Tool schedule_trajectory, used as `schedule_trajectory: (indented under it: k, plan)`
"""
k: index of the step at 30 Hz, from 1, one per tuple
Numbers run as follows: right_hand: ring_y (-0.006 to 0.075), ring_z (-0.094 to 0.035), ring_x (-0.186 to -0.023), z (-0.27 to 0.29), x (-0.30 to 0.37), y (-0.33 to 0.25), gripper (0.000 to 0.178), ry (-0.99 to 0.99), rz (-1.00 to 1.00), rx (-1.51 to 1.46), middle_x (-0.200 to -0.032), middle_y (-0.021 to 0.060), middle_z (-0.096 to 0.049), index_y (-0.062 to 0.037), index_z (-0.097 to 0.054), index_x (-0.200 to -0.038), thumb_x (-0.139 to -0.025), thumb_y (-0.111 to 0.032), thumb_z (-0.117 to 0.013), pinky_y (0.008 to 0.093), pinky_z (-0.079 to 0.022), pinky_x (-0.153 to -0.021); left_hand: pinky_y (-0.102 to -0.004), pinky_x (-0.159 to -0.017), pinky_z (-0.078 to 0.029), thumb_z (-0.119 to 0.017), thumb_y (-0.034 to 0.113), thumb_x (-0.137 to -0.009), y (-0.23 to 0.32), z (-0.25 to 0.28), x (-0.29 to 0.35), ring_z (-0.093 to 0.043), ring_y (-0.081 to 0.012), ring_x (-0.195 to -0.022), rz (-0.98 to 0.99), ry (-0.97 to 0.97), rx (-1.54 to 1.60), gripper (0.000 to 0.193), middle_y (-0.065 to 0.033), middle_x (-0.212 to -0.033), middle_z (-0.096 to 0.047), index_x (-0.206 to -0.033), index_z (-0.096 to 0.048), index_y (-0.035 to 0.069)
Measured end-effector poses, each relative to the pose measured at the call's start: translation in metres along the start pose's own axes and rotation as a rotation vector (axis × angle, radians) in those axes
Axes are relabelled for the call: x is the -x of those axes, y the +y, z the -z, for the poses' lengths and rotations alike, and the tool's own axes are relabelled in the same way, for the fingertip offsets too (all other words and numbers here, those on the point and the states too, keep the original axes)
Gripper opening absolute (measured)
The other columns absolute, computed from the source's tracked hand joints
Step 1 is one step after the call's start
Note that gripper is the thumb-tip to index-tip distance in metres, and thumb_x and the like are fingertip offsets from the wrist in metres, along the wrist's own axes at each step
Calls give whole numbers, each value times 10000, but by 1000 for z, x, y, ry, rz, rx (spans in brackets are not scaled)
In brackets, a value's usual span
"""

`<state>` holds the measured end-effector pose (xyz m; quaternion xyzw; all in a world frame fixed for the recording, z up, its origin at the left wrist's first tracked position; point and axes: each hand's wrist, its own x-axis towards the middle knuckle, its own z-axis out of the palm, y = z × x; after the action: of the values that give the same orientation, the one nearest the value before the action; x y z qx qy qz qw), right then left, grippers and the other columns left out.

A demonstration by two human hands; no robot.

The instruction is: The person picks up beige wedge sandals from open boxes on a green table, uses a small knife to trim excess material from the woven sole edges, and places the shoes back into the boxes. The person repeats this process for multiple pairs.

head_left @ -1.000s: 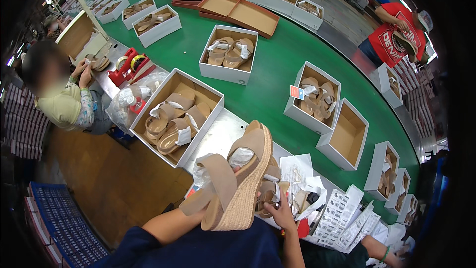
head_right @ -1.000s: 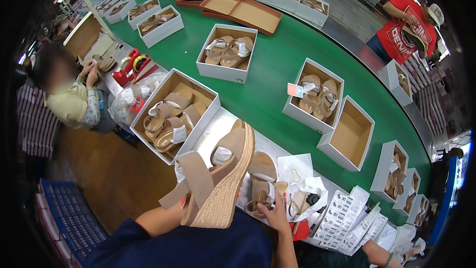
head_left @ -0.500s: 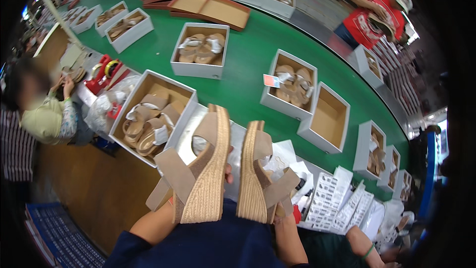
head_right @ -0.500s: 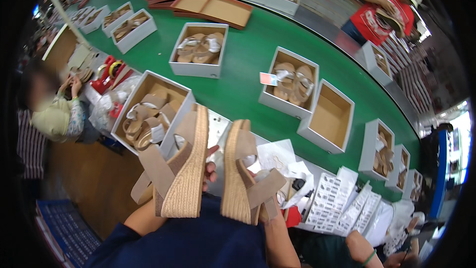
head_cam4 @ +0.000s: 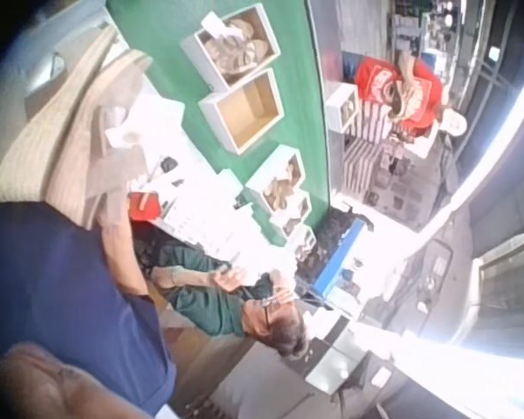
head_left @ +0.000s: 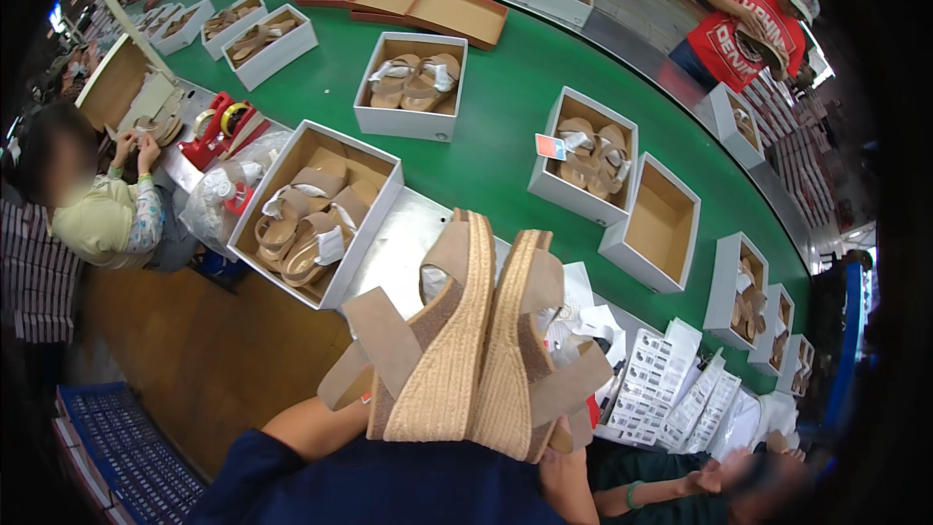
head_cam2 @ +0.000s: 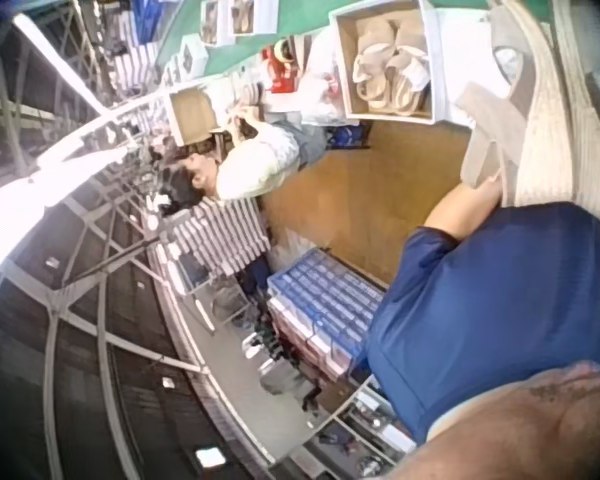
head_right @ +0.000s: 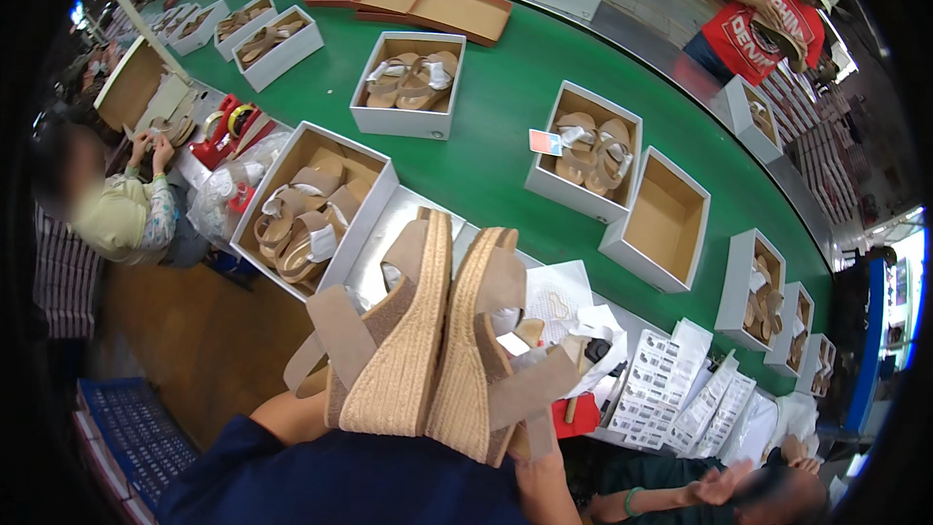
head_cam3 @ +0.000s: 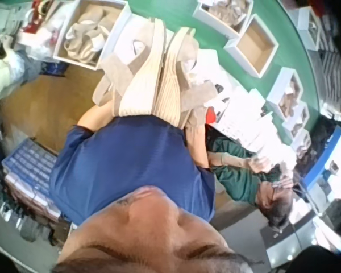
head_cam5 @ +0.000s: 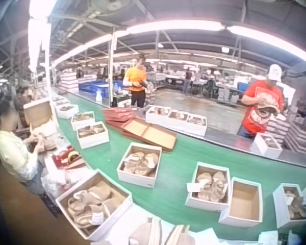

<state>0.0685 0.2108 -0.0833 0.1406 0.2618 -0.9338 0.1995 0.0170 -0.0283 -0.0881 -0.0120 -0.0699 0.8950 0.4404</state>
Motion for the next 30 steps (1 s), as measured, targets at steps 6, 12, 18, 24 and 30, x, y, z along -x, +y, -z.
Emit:
schedule_trajectory:
  k: [6,12,18,24,30]
  plan:
    - [323,-587,-1151,-33,13,-14,629,-64,8,-8,-1324,212,-546,4,-387,-1427,-954,-387,-523,442,-484,-964,-441,-946,-528,-600,434,-937,13,-4,8,-561,-341,-1167,-43,23,-115,810,-212,-1317,-515,-1533,-208,52]
    - [328,-577,-1167,-54,2,-33,683,-141,-67,-60,-1347,220,-524,-8,-352,-1454,-953,-441,-514,459,-481,-978,-419,-967,-518,-606,424,-937,22,-30,5,-561,-317,-1184,-57,73,-305,797,-203,-1338,-508,-1527,-221,53]
    - [333,-567,-1182,-64,-5,-48,737,-148,-187,-94,-1371,228,-503,-20,-318,-1481,-952,-496,-506,476,-478,-992,-397,-987,-509,-612,414,-937,12,-61,-17,-561,-294,-1201,-116,232,-502,785,-194,-1360,-501,-1522,-233,53]
    - [327,-482,-1307,-80,35,-71,766,-123,451,289,-1480,226,-404,-1,-301,-1497,-985,-561,-407,458,-399,-1093,-402,-1049,-464,-551,391,-973,22,-98,-16,-543,-271,-1256,-256,200,-992,717,-168,-1425,-471,-1518,-238,46]
    - [203,-403,-1350,-43,24,-115,591,9,393,506,-1479,151,-420,56,-290,-1497,-1040,-285,-441,341,-319,-1117,-386,-1072,-427,-541,380,-990,48,-57,-27,-511,-234,-1294,-327,107,-1193,665,-149,-1432,-488,-1495,-310,13]
